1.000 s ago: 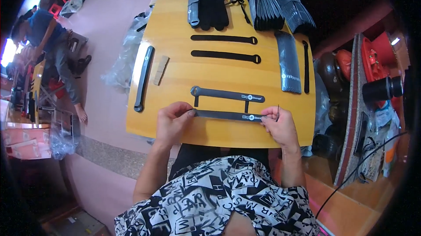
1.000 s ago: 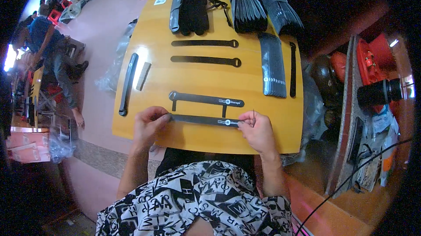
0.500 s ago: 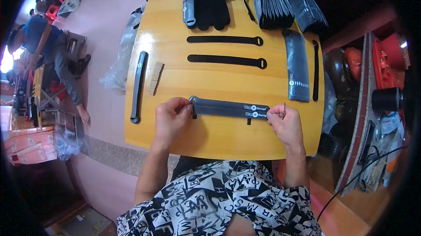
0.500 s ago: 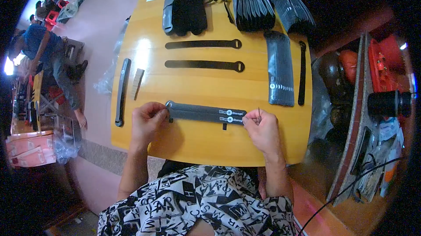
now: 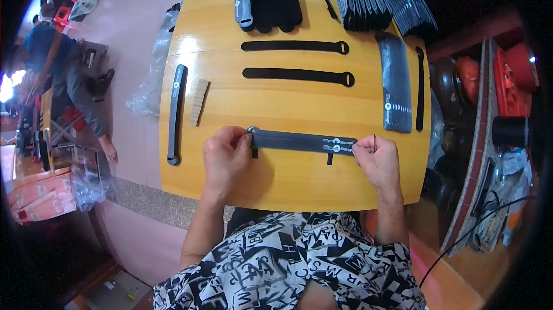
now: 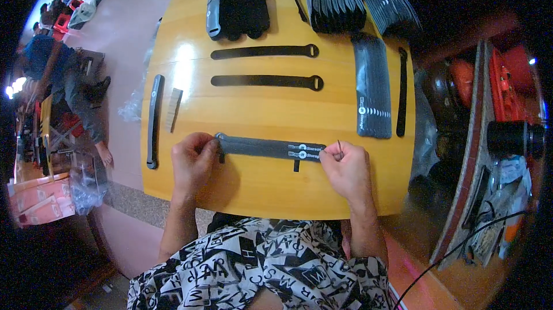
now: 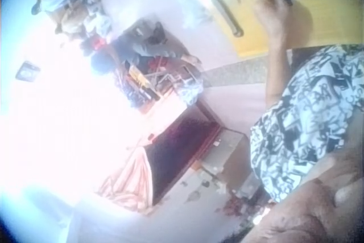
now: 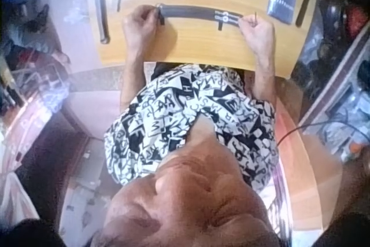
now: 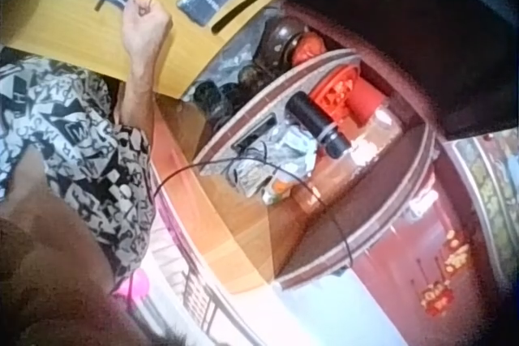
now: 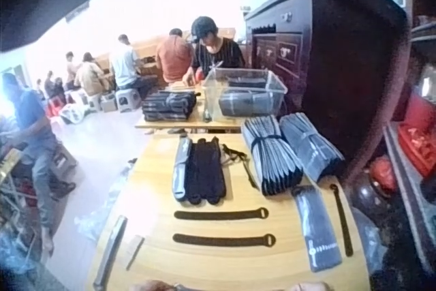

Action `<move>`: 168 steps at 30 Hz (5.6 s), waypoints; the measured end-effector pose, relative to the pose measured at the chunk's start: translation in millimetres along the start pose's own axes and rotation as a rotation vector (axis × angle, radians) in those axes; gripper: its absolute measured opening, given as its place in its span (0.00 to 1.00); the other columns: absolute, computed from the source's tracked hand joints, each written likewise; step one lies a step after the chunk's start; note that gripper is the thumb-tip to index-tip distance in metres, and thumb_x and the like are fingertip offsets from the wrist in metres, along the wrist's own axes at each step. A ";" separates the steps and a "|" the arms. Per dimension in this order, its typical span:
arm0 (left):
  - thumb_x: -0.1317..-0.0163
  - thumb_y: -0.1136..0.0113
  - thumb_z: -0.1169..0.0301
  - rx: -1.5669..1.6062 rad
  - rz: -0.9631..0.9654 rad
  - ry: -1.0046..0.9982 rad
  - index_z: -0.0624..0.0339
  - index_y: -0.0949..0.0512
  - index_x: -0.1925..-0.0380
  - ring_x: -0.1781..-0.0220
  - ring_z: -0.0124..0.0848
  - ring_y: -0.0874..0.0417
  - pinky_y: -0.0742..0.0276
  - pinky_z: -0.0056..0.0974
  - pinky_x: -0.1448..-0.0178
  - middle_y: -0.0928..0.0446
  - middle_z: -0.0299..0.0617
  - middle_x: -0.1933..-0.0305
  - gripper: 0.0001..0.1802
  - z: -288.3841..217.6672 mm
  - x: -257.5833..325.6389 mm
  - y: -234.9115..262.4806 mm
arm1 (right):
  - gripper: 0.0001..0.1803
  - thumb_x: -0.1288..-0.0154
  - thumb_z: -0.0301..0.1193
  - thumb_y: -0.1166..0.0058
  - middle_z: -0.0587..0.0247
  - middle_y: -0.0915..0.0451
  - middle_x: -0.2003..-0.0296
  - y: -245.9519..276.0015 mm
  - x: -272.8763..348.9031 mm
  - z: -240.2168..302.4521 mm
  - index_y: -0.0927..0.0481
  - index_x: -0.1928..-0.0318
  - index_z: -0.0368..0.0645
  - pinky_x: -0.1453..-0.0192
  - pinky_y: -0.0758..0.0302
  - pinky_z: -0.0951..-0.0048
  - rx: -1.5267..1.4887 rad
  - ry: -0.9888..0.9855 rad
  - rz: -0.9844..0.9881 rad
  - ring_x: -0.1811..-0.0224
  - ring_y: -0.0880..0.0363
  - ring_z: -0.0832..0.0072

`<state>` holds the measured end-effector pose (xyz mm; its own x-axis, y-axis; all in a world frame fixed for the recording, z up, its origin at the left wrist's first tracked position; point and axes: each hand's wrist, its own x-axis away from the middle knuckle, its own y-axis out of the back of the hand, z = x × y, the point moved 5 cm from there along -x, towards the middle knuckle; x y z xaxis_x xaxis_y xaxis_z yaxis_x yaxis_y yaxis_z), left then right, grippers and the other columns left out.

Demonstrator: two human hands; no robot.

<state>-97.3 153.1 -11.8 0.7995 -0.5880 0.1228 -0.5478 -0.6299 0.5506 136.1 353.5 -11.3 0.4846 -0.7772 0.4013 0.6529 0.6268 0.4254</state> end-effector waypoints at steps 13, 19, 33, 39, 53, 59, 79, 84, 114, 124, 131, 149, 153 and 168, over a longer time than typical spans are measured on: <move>0.45 0.39 0.76 -0.019 -0.032 0.019 0.68 0.21 0.73 0.78 0.29 0.21 0.27 0.33 0.71 0.22 0.46 0.79 0.05 -9.5 -3.3 3.4 | 0.07 0.48 0.26 0.43 0.68 0.26 0.86 -2.1 -3.3 2.6 0.23 0.77 0.35 0.81 0.36 0.78 0.050 0.055 -0.056 0.84 0.32 0.86; 0.45 0.39 0.76 -0.031 -0.027 -0.001 0.69 0.21 0.73 0.78 0.30 0.21 0.27 0.34 0.71 0.22 0.47 0.80 0.05 -9.4 -3.8 3.7 | 0.08 0.47 0.27 0.43 0.67 0.26 0.87 -0.8 -1.2 5.7 0.24 0.78 0.36 0.81 0.37 0.76 0.057 0.063 -0.063 0.85 0.32 0.85; 0.45 0.39 0.75 -0.060 -0.027 0.017 0.68 0.24 0.76 0.77 0.22 0.27 0.30 0.31 0.72 0.25 0.39 0.81 0.06 -3.4 -2.9 6.0 | 0.10 0.48 0.29 0.41 0.59 0.25 0.86 -9.0 2.4 25.3 0.26 0.80 0.38 0.78 0.31 0.71 0.286 0.101 -0.124 0.84 0.26 0.73; 0.49 0.38 0.74 -0.142 -0.038 -0.067 0.64 0.23 0.76 0.77 0.43 0.21 0.27 0.40 0.70 0.25 0.50 0.80 0.05 -12.6 -0.7 6.7 | 0.10 0.48 0.29 0.40 0.61 0.27 0.86 -4.5 6.7 24.4 0.27 0.75 0.38 0.79 0.32 0.71 0.354 0.107 -0.197 0.84 0.28 0.75; 0.54 0.39 0.77 -0.454 -0.049 -0.660 0.63 0.23 0.60 0.52 0.43 0.27 0.33 0.44 0.50 0.25 0.46 0.55 0.17 -39.1 49.7 3.0 | 0.09 0.44 0.25 0.42 0.61 0.27 0.78 -32.8 31.4 63.1 0.30 0.72 0.37 0.73 0.31 0.71 0.540 0.684 -0.123 0.78 0.29 0.71; 0.53 0.38 0.77 -0.179 -0.107 -0.536 0.59 0.23 0.60 0.57 0.40 0.27 0.36 0.41 0.51 0.22 0.41 0.56 0.16 -18.5 44.5 10.7 | 0.10 0.47 0.26 0.39 0.58 0.28 0.77 -36.7 28.3 60.4 0.28 0.70 0.37 0.72 0.31 0.68 0.536 0.512 -0.092 0.78 0.29 0.67; 0.51 0.39 0.77 0.193 -0.172 -0.447 0.60 0.22 0.68 0.60 0.38 0.23 0.32 0.39 0.53 0.20 0.41 0.61 0.08 2.9 49.0 29.8 | 0.11 0.43 0.24 0.54 0.53 0.26 0.65 -167.1 -43.2 157.5 0.31 0.58 0.38 0.66 0.22 0.62 1.058 1.075 -0.037 0.64 0.21 0.60; 0.51 0.39 0.77 0.201 -0.193 -0.502 0.60 0.21 0.70 0.61 0.38 0.23 0.31 0.40 0.53 0.20 0.41 0.63 0.06 4.5 49.9 29.2 | 0.08 0.44 0.24 0.54 0.49 0.25 0.69 -170.1 -38.4 152.4 0.30 0.63 0.35 0.70 0.22 0.62 1.134 1.082 -0.054 0.69 0.20 0.59; 0.45 0.44 0.77 0.119 0.572 -0.593 0.66 0.27 0.66 0.61 0.50 0.23 0.28 0.45 0.58 0.25 0.53 0.67 0.07 -81.1 177.9 -7.4 | 0.02 0.45 0.19 0.45 0.73 0.27 0.79 29.2 168.3 43.2 0.22 0.69 0.35 0.76 0.38 0.85 -0.320 0.440 0.143 0.80 0.34 0.87; 0.44 0.37 0.78 0.512 0.286 0.152 0.65 0.24 0.70 0.79 0.18 0.29 0.33 0.24 0.76 0.25 0.34 0.77 0.05 -1.6 109.4 17.2 | 0.04 0.43 0.23 0.45 0.72 0.26 0.80 14.8 93.3 13.3 0.22 0.71 0.33 0.77 0.39 0.83 -0.359 0.146 0.264 0.81 0.34 0.87; 0.43 0.40 0.79 0.778 0.276 0.318 0.67 0.25 0.66 0.76 0.24 0.22 0.24 0.28 0.70 0.23 0.39 0.72 0.05 6.1 69.3 12.9 | 0.07 0.47 0.24 0.43 0.59 0.29 0.82 12.6 57.2 26.8 0.26 0.76 0.32 0.77 0.36 0.76 0.054 0.256 0.015 0.80 0.32 0.80; 0.47 0.39 0.80 0.181 0.017 0.047 0.67 0.23 0.70 0.71 0.21 0.23 0.26 0.28 0.65 0.23 0.36 0.74 0.04 5.3 12.8 12.6 | 0.08 0.46 0.26 0.43 0.65 0.27 0.87 -2.4 20.1 24.8 0.22 0.76 0.33 0.80 0.36 0.78 0.208 0.086 -0.069 0.83 0.32 0.86; 0.47 0.39 0.80 0.129 0.036 0.073 0.68 0.23 0.71 0.72 0.22 0.23 0.26 0.28 0.67 0.22 0.37 0.75 0.04 2.2 8.9 9.8 | 0.08 0.47 0.26 0.43 0.63 0.27 0.87 -2.2 17.2 23.8 0.22 0.78 0.33 0.80 0.35 0.77 0.239 0.101 -0.070 0.84 0.31 0.85; 0.47 0.40 0.81 0.068 0.033 0.052 0.70 0.23 0.74 0.74 0.23 0.23 0.27 0.29 0.69 0.22 0.38 0.78 0.02 0.6 5.6 4.9 | 0.08 0.48 0.26 0.43 0.63 0.26 0.88 -2.3 11.0 23.3 0.23 0.79 0.34 0.80 0.34 0.76 0.260 0.021 -0.069 0.84 0.31 0.85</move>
<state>-95.6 146.3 -8.9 0.7916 -0.5829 0.1831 -0.5878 -0.6448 0.4886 126.4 344.8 11.1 0.4581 -0.8176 0.3487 0.5143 0.5638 0.6463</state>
